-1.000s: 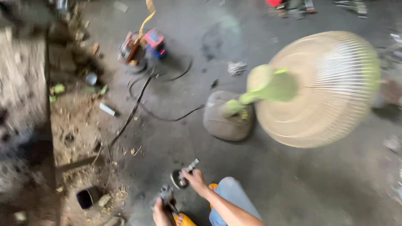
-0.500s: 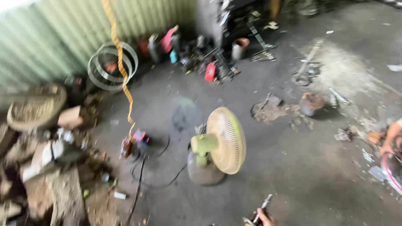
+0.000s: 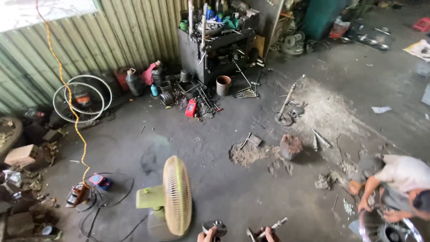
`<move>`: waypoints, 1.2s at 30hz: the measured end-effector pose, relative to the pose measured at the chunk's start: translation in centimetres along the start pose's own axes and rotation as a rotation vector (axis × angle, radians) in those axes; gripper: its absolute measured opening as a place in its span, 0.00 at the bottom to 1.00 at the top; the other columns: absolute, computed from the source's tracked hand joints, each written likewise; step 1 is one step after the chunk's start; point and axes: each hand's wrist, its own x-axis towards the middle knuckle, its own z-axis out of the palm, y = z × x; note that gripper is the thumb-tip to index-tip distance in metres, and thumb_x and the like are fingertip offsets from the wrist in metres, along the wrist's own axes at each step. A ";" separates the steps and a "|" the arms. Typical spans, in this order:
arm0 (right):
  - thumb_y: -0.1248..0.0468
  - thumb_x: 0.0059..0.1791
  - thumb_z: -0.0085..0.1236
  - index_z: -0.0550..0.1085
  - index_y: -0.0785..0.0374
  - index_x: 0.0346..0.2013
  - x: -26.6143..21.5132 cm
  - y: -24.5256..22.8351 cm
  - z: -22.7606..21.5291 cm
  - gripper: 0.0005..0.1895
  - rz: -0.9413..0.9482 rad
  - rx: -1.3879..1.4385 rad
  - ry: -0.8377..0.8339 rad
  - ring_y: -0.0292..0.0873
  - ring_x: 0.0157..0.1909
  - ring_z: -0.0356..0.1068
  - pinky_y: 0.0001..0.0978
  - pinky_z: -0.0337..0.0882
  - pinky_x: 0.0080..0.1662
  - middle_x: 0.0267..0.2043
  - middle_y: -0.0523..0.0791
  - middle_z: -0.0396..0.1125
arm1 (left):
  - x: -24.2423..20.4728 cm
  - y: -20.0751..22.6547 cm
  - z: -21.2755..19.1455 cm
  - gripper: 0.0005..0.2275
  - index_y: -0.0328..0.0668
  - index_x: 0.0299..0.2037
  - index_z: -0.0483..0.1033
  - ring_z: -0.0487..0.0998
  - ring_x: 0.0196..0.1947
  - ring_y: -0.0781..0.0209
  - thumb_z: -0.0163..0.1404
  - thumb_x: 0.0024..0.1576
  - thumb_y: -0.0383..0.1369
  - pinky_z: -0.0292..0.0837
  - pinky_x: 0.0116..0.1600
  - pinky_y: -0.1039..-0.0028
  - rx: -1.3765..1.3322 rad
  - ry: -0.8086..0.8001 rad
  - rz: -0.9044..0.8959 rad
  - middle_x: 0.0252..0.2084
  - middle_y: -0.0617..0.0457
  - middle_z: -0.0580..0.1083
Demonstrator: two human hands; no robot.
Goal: The person uses a bench grinder to smooth and shape various metal components, including a cylindrical shaft and a circular disc. They hold the parts with both hands against the spinning wheel, rotating them to grind different surfaces. The person briefly walks to a nearby table to retrieve additional parts from a metal bowl before returning to the grinder.
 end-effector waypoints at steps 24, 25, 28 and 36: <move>0.63 0.54 0.56 0.77 0.72 0.43 65.7 -4.1 -11.1 0.12 -0.579 0.929 0.682 0.42 0.36 0.71 0.36 0.70 0.40 0.37 0.47 0.73 | 34.4 33.9 50.9 0.25 0.32 0.33 0.79 0.67 0.28 0.71 0.43 0.62 0.51 0.65 0.33 0.73 0.159 -0.521 0.214 0.27 0.61 0.73; 0.63 0.54 0.56 0.77 0.72 0.43 67.2 -6.5 -13.6 0.12 -0.580 0.929 0.694 0.42 0.36 0.71 0.36 0.70 0.40 0.37 0.47 0.73 | 36.1 35.9 54.6 0.25 0.32 0.33 0.79 0.67 0.28 0.71 0.43 0.62 0.51 0.65 0.33 0.73 0.157 -0.531 0.210 0.27 0.61 0.73; 0.61 0.54 0.55 0.75 0.73 0.39 70.9 -13.5 -21.3 0.13 -0.688 0.973 0.597 0.46 0.35 0.73 0.40 0.74 0.39 0.32 0.50 0.73 | 40.5 39.5 64.8 0.24 0.34 0.35 0.81 0.62 0.25 0.68 0.44 0.62 0.51 0.55 0.31 0.71 0.214 -0.451 -0.111 0.25 0.60 0.67; 0.56 0.56 0.54 0.75 0.68 0.42 79.5 -33.3 -35.8 0.15 -0.612 1.059 0.537 0.41 0.35 0.71 0.33 0.71 0.39 0.35 0.47 0.72 | 55.4 47.3 84.3 0.27 0.28 0.34 0.81 0.65 0.25 0.66 0.44 0.62 0.52 0.60 0.33 0.72 0.226 -0.518 -0.007 0.24 0.56 0.70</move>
